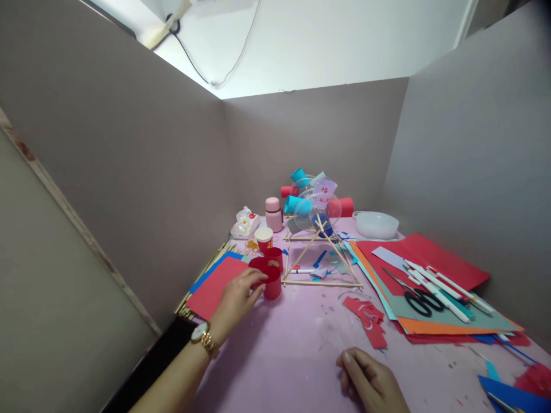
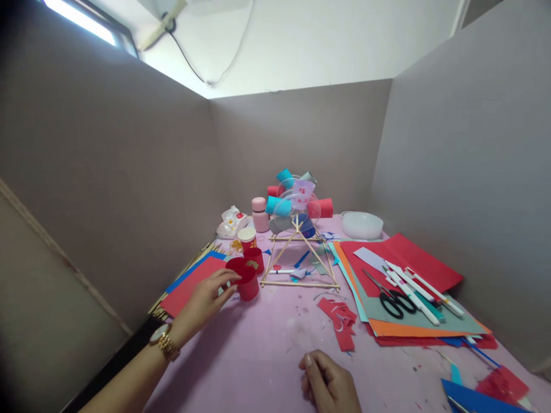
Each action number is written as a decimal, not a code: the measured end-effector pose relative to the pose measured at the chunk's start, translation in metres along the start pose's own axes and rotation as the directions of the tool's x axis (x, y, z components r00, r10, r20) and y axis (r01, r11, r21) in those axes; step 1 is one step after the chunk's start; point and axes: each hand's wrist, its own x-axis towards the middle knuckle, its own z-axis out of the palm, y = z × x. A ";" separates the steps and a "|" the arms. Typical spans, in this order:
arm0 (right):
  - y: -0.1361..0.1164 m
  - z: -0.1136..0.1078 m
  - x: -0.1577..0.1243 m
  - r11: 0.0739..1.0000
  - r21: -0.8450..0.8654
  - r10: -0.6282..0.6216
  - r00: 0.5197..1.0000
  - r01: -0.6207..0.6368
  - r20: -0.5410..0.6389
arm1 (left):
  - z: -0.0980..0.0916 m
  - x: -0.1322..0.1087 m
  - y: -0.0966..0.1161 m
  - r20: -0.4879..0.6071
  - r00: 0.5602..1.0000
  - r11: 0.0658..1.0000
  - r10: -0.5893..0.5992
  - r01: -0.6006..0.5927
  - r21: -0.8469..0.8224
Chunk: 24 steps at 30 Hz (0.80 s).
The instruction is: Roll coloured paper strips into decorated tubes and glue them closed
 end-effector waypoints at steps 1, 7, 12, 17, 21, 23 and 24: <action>0.001 0.000 0.000 1.000 0.000 0.000 1.000 0.000 0.000 | 0.003 0.000 0.002 0.015 1.000 1.000 0.008 -0.007 -0.008; 0.004 0.002 0.001 0.999 0.033 0.017 1.000 -0.017 -0.009 | 0.012 0.003 0.010 0.055 0.998 0.999 0.012 -0.010 -0.033; 0.002 0.002 0.001 1.000 0.020 0.013 1.000 -0.013 -0.001 | 0.012 0.005 0.010 0.060 0.998 1.000 -0.010 0.012 -0.026; -0.001 -0.001 0.001 1.000 0.020 0.011 0.998 -0.012 0.062 | 0.013 0.008 0.013 0.042 0.999 1.000 -0.011 0.012 -0.028; 0.004 0.000 0.001 0.999 0.046 -0.006 1.000 0.005 0.016 | 0.013 0.007 0.014 0.024 1.000 0.999 -0.002 0.003 -0.042; 0.006 0.001 0.001 0.999 0.052 -0.004 1.000 0.003 0.016 | 0.010 0.007 0.011 0.002 1.000 0.999 -0.009 0.009 -0.053; 0.007 0.001 0.001 0.998 0.056 -0.003 1.000 0.002 0.018 | 0.007 0.007 0.009 -0.015 1.000 0.998 -0.021 0.021 -0.055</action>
